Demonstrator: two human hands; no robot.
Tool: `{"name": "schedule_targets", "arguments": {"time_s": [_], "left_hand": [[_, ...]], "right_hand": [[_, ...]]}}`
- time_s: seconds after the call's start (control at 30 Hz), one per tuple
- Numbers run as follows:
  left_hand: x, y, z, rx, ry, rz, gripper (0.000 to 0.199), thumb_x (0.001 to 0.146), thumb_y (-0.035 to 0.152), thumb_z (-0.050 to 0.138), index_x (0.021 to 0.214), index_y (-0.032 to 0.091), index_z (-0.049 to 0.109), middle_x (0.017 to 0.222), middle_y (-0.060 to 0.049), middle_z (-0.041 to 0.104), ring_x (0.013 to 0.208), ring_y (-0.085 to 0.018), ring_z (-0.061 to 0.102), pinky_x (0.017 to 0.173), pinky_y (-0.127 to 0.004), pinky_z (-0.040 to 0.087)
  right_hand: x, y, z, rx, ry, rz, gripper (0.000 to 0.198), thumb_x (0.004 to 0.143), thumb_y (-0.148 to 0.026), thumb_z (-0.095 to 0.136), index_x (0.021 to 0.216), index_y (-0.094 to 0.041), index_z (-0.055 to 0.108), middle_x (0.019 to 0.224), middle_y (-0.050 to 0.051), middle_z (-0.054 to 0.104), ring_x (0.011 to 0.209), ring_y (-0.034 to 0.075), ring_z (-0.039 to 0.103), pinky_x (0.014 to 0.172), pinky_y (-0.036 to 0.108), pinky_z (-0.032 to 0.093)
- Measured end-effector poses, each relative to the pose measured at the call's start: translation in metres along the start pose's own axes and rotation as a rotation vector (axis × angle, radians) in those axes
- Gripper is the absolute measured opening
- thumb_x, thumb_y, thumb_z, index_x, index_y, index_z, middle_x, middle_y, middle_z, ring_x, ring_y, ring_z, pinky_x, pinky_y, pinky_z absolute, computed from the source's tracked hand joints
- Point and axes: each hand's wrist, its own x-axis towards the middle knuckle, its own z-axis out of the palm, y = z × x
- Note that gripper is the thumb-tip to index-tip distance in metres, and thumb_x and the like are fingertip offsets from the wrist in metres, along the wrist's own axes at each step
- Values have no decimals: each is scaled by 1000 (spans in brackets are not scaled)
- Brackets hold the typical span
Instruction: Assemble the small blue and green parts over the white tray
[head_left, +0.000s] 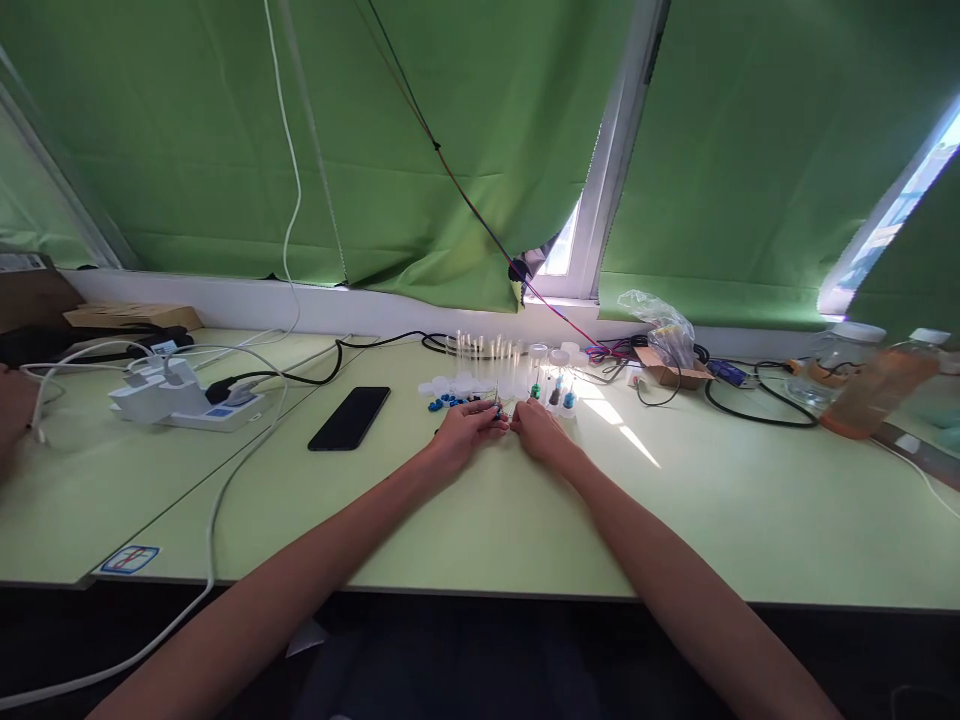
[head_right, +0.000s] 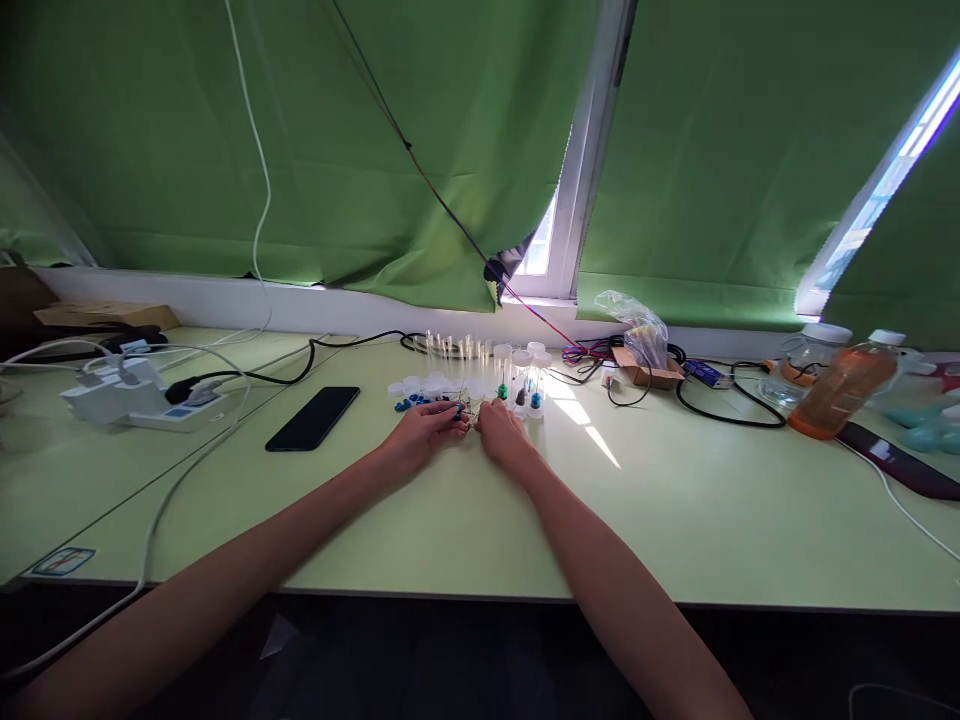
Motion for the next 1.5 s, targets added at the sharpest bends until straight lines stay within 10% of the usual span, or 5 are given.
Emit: {"name": "schedule_targets", "arguments": {"time_s": [0.9, 1.5], "left_hand": [[0, 2, 3, 13, 14, -22, 4, 81, 8, 67, 84, 6, 67, 77, -11, 71, 65, -14, 67, 71, -27, 58], [-1, 3, 2, 16, -3, 6, 4, 82, 7, 65, 85, 7, 66, 75, -10, 70, 64, -13, 66, 70, -26, 57]], "right_hand": [[-2, -6, -4, -157, -61, -3, 24, 97, -16, 34, 113, -14, 52, 116, 17, 55, 96, 26, 63, 73, 35, 45], [6, -9, -4, 316, 465, -170, 28, 97, -18, 37, 116, -21, 57, 99, 9, 62, 80, 20, 60, 66, 30, 40]]}}
